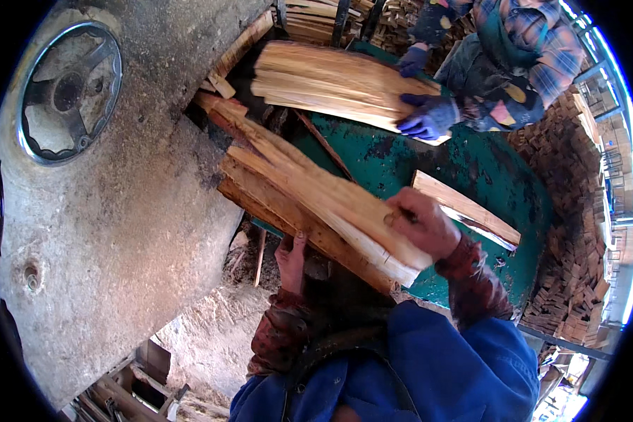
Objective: The person picks up cut wooden planks from a green metal table and stacks them onto a nearby pile. The person repeatedly gathers planks and adds them to the stack, working alongside another person who is also handling wood.
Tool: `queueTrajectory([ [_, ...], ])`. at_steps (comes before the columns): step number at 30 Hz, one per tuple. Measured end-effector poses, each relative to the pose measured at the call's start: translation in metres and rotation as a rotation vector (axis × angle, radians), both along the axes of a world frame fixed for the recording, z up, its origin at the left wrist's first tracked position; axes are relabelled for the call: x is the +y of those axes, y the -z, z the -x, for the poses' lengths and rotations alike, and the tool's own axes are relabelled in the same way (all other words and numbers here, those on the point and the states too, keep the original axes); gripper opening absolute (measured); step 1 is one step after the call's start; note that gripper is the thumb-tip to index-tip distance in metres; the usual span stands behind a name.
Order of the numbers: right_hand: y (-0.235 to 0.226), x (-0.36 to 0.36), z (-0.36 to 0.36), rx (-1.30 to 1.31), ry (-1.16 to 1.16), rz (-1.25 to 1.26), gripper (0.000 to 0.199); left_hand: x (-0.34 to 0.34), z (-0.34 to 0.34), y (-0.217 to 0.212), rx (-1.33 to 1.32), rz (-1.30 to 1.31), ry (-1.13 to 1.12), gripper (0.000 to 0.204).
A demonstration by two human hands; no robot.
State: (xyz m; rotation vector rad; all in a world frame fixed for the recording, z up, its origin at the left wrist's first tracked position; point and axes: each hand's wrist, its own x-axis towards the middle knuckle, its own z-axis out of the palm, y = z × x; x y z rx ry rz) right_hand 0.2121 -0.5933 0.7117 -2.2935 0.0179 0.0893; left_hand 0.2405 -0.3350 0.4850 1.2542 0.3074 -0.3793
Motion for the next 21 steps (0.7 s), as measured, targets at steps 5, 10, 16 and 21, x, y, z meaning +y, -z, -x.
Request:
queueTrajectory([
  [5,0.023,0.035,0.020,0.042,-0.042,-0.068,0.023,0.005,0.003,-0.031,0.061,0.285,0.039,0.056],
  [10,0.038,0.049,0.024,0.026,-0.061,-0.039,0.026,0.014,0.006,-0.031,0.018,0.261,0.156,0.073],
  [16,0.038,0.054,0.023,0.104,-0.101,0.058,0.029,0.007,0.001,-0.031,0.022,0.271,0.100,0.069],
  [21,0.023,0.062,0.010,0.059,-0.200,0.186,0.028,-0.005,-0.006,-0.036,0.051,0.144,0.042,0.059],
])
